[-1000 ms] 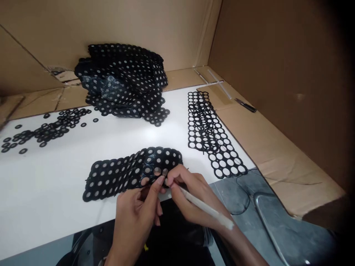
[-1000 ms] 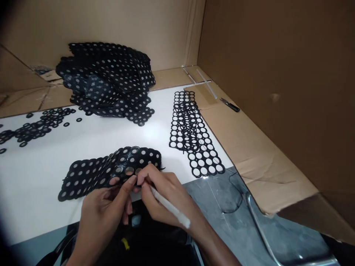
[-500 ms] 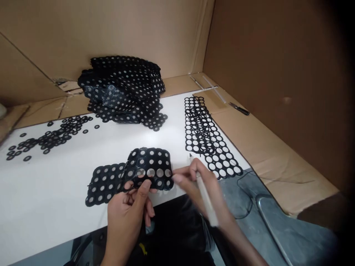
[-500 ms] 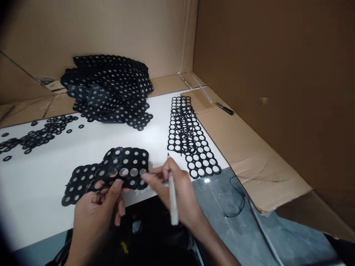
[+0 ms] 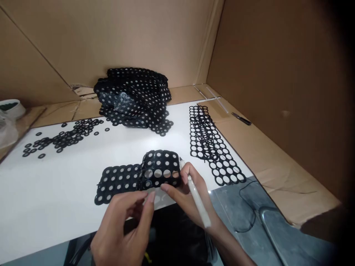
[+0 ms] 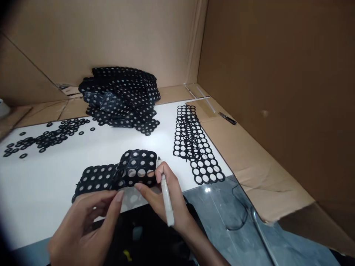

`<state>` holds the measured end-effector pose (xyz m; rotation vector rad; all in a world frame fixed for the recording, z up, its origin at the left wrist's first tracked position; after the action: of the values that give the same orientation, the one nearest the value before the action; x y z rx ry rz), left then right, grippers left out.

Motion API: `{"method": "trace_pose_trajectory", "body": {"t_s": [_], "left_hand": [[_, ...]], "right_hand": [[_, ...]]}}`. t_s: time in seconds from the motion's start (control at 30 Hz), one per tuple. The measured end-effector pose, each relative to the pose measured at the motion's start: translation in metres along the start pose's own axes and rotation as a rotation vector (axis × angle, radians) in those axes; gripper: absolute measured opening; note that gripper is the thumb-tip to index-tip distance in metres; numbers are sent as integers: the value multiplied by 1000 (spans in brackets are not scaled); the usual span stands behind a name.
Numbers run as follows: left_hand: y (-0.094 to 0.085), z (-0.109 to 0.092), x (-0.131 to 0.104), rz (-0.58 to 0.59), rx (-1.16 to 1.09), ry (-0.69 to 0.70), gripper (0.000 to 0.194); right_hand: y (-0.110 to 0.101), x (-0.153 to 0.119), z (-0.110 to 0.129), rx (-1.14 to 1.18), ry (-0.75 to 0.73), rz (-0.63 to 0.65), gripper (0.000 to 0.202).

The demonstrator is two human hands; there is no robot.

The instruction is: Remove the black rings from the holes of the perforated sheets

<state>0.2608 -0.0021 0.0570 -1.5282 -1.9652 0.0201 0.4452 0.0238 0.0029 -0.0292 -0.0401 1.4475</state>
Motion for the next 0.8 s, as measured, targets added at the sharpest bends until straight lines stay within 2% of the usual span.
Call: {"method": "trace_pose_trajectory", "body": {"t_s": [0.03,0.07,0.13,0.3,0.37,0.6,0.67,0.73,0.8], "left_hand": [[0,-5,0,1,9,105,8],[2,-7,1,25,14,173,9],[7,-5,3,101,-10,183,13],[15,15,5,107,-148,-222,14],[17,17,5,131,-188,-277,13],[23,8,-3,177,-168,-65,18],[26,11,-5,215,-212,-165,18],[27,19,-6,205,-281,-347,19],[24,26,-5,183,-369,-472,21]], "right_hand": [[1,-1,0,17,-1,2,52],[1,-1,1,40,-2,7,51],[1,-3,2,93,-15,17,50],[-4,-7,2,115,-87,65,46],[-7,-7,-1,62,-91,77,47],[-7,-5,8,26,-47,57,54],[-9,-5,10,18,-32,38,56],[-11,-4,9,7,-20,19,57],[-12,-4,6,-3,-7,18,56]]}}
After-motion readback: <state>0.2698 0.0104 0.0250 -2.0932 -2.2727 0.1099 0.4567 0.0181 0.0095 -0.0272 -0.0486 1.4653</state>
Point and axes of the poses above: each hand's wrist, its own x-axis towards the middle knuckle, its own y-axis out of the palm, z = x × y, the point moved 3 cm from there along x, towards the middle knuckle, and after that the axes turned 11 degrees about -x, right-handed, at the moved point
